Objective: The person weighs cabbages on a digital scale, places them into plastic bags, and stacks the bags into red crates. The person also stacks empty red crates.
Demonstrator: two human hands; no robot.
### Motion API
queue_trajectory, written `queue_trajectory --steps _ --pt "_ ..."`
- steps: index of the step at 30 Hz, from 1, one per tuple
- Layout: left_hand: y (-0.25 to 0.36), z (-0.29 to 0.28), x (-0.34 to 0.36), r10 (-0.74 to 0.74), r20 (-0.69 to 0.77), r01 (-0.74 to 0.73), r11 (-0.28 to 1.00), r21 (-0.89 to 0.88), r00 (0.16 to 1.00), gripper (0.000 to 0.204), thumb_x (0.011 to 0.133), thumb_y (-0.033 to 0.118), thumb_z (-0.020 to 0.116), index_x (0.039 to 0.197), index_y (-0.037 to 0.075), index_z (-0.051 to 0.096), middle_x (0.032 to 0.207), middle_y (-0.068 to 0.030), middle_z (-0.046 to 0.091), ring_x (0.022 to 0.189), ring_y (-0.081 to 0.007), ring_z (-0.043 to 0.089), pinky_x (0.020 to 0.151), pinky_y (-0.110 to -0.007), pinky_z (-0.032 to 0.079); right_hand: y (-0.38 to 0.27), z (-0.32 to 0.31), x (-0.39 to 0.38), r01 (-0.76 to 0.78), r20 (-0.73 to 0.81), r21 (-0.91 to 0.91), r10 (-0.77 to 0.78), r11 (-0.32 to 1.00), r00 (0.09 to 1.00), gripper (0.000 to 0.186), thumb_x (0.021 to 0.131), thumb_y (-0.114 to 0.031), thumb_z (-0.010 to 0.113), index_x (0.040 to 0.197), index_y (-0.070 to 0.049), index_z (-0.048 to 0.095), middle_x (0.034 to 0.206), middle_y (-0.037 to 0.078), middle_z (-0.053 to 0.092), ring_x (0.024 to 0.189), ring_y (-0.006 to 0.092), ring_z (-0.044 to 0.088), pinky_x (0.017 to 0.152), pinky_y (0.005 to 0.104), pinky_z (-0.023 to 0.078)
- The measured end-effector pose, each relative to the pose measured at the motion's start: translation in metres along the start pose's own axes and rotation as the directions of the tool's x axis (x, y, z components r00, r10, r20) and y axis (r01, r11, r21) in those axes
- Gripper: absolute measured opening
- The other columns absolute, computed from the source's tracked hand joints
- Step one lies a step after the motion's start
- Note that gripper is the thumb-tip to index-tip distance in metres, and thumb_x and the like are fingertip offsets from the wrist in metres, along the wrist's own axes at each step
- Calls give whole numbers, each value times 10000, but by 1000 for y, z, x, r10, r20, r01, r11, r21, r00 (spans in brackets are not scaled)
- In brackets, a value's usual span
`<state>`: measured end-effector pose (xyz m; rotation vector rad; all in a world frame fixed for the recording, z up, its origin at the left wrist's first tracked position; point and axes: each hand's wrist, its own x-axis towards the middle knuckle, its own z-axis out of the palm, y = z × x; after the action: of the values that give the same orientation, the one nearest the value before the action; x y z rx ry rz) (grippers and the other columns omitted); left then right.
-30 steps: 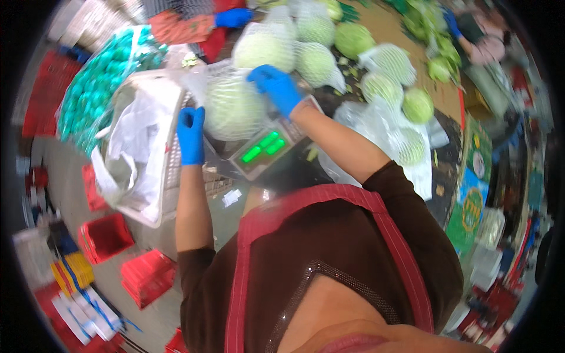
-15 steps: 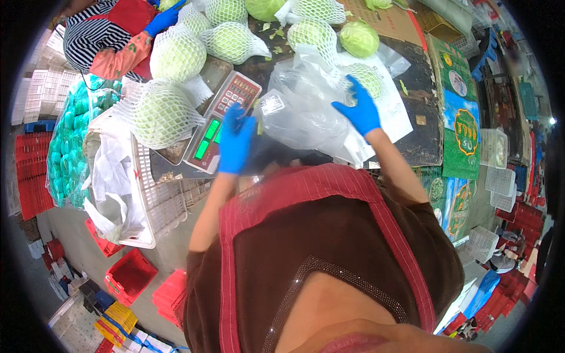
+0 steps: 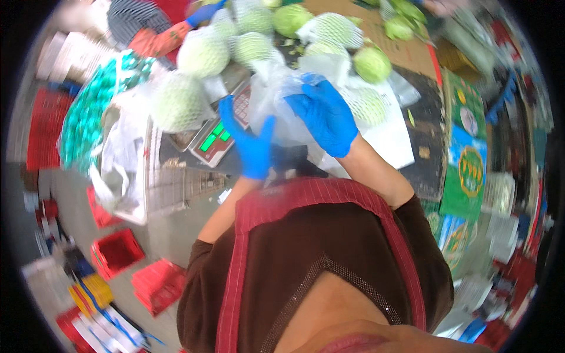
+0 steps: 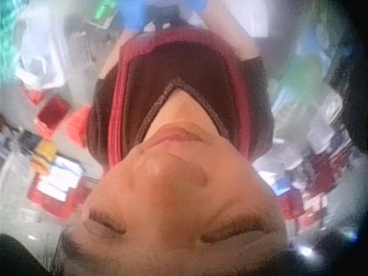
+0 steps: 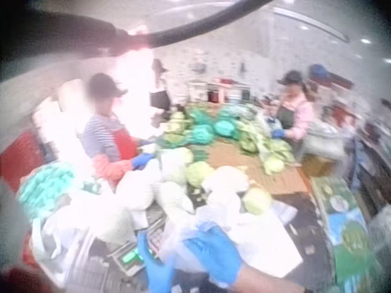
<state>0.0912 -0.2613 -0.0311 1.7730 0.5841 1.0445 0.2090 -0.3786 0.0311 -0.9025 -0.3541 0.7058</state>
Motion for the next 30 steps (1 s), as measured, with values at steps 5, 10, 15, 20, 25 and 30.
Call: queue_trajectory --steps 5,10,15,20,25,30 --pt "30 -61 -34 -258 -107 239 957 -163 960 899 695 190 757 1407 23 233 1349 -172 338 1201 -284 363 1008 -391 330 29 34 15 -411 174 306 374 859 911 199 897 -104 523 1095 -84 526 1062 119 570 1049 294 538 952 435 427" --pt "17 -81 -65 -256 -569 164 964 -209 781 764 796 190 684 1396 17 244 1394 -191 310 1261 -276 361 1045 -389 325 80 100 -43 -613 600 -27 503 790 622 304 895 -31 520 1192 11 478 1151 124 540 1066 216 543 911 346 460" --pt "-6 -184 -114 -378 -754 -135 844 -519 537 288 921 96 408 1160 31 555 1083 -65 600 983 -153 538 882 -293 432 90 134 -85 -97 739 -336 326 937 590 296 894 -43 536 1181 20 497 1185 109 535 1099 206 505 992 362 373" --pt "32 -249 -160 -450 -782 -223 787 -575 431 258 902 125 409 1062 27 587 991 -52 600 929 -142 540 858 -295 437 122 172 -80 44 756 -335 240 941 609 307 924 -166 531 1190 -13 521 1172 88 569 1071 213 541 947 350 408" --pt "59 -289 -220 -171 -754 129 985 -114 635 316 876 223 514 1135 43 529 1086 -101 551 1030 -204 513 930 -350 403 164 211 -83 -140 743 -368 382 919 550 276 924 -234 512 1107 -32 560 1127 108 585 1036 220 550 931 375 427" --pt "64 -291 -267 -38 -723 212 966 151 690 657 801 352 669 1329 80 388 1283 -100 428 1185 -231 393 979 -387 358 197 247 -114 -492 714 -333 556 804 425 327 931 -258 489 1146 -15 534 1162 144 564 1068 271 544 960 405 419"
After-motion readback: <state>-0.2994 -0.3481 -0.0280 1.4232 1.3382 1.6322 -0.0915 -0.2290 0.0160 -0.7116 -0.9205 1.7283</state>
